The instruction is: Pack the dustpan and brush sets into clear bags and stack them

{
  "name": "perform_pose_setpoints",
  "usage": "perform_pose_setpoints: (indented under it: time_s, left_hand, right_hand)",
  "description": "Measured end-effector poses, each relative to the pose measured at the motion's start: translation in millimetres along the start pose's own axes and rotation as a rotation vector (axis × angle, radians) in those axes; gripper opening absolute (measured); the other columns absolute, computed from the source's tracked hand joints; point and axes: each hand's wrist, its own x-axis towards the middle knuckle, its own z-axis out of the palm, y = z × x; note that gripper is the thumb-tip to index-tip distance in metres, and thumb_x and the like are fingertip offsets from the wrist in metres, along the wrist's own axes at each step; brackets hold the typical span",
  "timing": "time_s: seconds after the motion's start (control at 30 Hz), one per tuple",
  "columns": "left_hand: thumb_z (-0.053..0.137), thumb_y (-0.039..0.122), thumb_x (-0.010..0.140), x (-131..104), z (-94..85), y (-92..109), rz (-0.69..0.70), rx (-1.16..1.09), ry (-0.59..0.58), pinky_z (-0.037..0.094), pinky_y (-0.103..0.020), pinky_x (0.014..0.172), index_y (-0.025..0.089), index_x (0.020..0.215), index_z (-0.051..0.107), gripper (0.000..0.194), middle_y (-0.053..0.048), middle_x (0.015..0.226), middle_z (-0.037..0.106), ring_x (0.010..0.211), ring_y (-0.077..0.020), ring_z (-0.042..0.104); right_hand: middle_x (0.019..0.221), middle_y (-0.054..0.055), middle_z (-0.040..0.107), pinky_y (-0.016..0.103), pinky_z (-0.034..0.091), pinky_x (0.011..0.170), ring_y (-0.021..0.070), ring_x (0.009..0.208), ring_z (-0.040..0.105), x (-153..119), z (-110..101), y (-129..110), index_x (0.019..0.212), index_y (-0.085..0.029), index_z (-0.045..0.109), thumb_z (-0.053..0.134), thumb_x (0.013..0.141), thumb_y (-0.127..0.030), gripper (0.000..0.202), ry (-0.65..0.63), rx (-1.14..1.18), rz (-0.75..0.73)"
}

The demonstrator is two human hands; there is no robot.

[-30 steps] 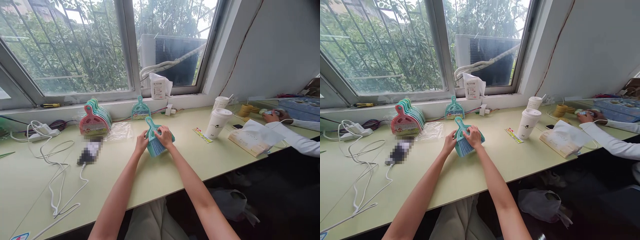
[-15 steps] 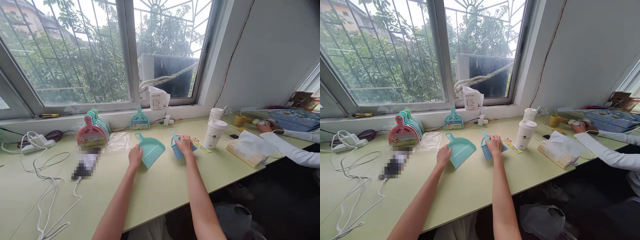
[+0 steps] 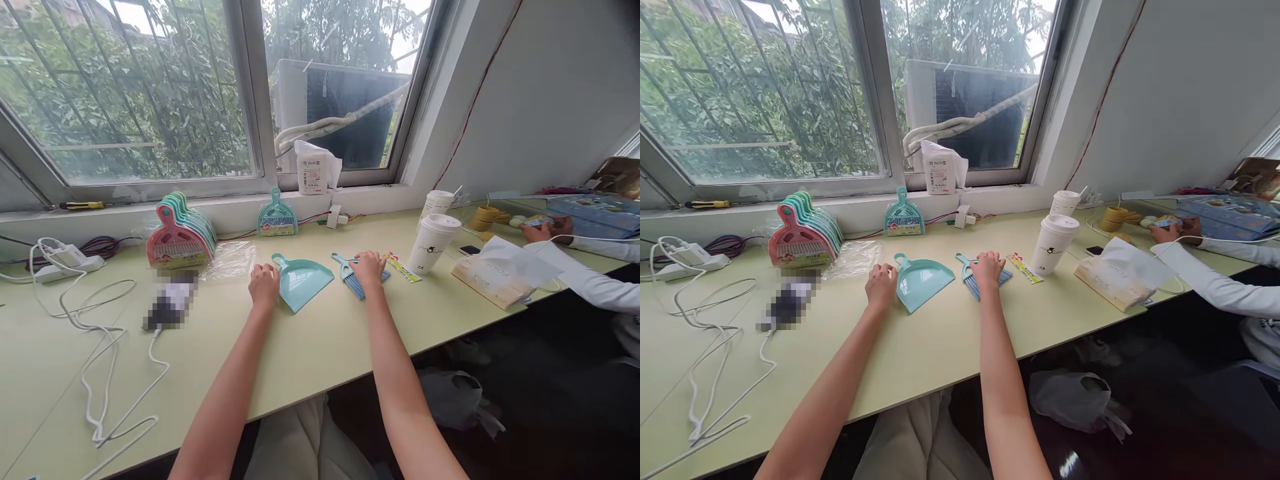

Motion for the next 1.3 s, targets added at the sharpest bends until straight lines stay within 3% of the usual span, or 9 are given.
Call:
perform_pose_setpoints:
  time_s: [0.1, 0.2, 0.4, 0.57, 0.77, 0.93, 1.03, 1.3]
  left_hand:
    - [0.035, 0.035, 0.094, 4, 2.6, -4, -0.032, -0.008, -0.019, 0.044, -0.035, 0.077, 0.017, 0.095, 0.065, 0.035, -0.014, 0.107, 0.057, 0.106, -0.0286, 0.054]
    - [0.035, 0.041, 0.094, 6, 5.1, -5, -0.053, -0.012, -0.034, 0.045, -0.035, 0.077, 0.02, 0.089, 0.064, 0.037, -0.012, 0.106, 0.058, 0.104, -0.0276, 0.056]
    - [0.041, 0.04, 0.091, 7, 6.4, -6, -0.026, 0.0, 0.014, 0.044, -0.033, 0.072, 0.022, 0.084, 0.063, 0.029, -0.008, 0.101, 0.061, 0.099, -0.0246, 0.058]
    - [0.037, 0.035, 0.093, 7, 7.1, -8, -0.03, 0.028, 0.068, 0.042, -0.032, 0.07, 0.021, 0.082, 0.062, 0.031, -0.01, 0.099, 0.062, 0.1, -0.0247, 0.057]
    - [0.025, 0.034, 0.097, 8, 10.3, -14, -0.074, 0.029, -0.096, 0.041, -0.035, 0.078, 0.022, 0.086, 0.063, 0.041, -0.01, 0.099, 0.067, 0.098, -0.0255, 0.06]
    - [0.033, 0.049, 0.093, 12, 9.5, -16, -0.008, -0.002, -0.253, 0.04, -0.033, 0.073, 0.023, 0.085, 0.063, 0.042, -0.009, 0.098, 0.069, 0.097, -0.0263, 0.06]
    - [0.04, 0.048, 0.089, 12, 9.0, -14, 0.074, -0.021, -0.375, 0.038, -0.03, 0.067, 0.023, 0.081, 0.062, 0.034, -0.006, 0.093, 0.069, 0.09, -0.0239, 0.061]
    - [0.037, 0.038, 0.092, 5, 14.4, -11, 0.173, 0.042, -0.322, 0.036, -0.03, 0.064, 0.022, 0.074, 0.058, 0.032, -0.007, 0.083, 0.068, 0.082, -0.0233, 0.061]
  right_hand:
    - [0.106, 0.017, 0.065, 0.043, 0.027, 0.089, 0.03, 0.105, 0.048, -4, 5, -7, 0.099, -0.016, 0.07, 0.059, 0.079, -0.025, 0.024, -0.123, -0.093, -0.01]
    - [0.106, 0.015, 0.066, 0.042, 0.025, 0.087, 0.0293, 0.105, 0.049, -5, 9, -10, 0.101, -0.017, 0.069, 0.053, 0.081, -0.021, 0.026, -0.162, -0.132, 0.026]
    - [0.107, 0.013, 0.067, 0.042, 0.023, 0.089, 0.0299, 0.106, 0.049, -3, 5, -3, 0.118, -0.019, 0.059, 0.056, 0.077, -0.027, 0.042, -0.095, -0.016, 0.11]
    - [0.107, 0.012, 0.067, 0.044, 0.023, 0.091, 0.0305, 0.108, 0.05, -3, -2, 1, 0.116, -0.021, 0.057, 0.055, 0.077, -0.026, 0.039, -0.045, 0.025, 0.132]
    - [0.105, 0.017, 0.066, 0.047, 0.023, 0.095, 0.0319, 0.107, 0.054, -6, -4, -4, 0.141, -0.013, 0.027, 0.066, 0.072, -0.028, 0.08, -0.075, -0.038, 0.135]
    - [0.098, 0.016, 0.068, 0.047, 0.023, 0.094, 0.0322, 0.107, 0.054, -4, 3, -9, 0.132, -0.014, 0.038, 0.062, 0.072, -0.022, 0.066, -0.084, -0.071, 0.125]
    - [0.092, 0.012, 0.069, 0.043, 0.023, 0.092, 0.0297, 0.105, 0.054, -2, 9, -13, 0.126, -0.017, 0.043, 0.058, 0.071, -0.015, 0.057, -0.091, -0.076, 0.086]
    - [0.107, 0.018, 0.064, 0.045, 0.022, 0.089, 0.0331, 0.109, 0.045, 3, 11, -7, 0.121, -0.016, 0.047, 0.053, 0.076, -0.025, 0.046, -0.104, -0.184, 0.066]
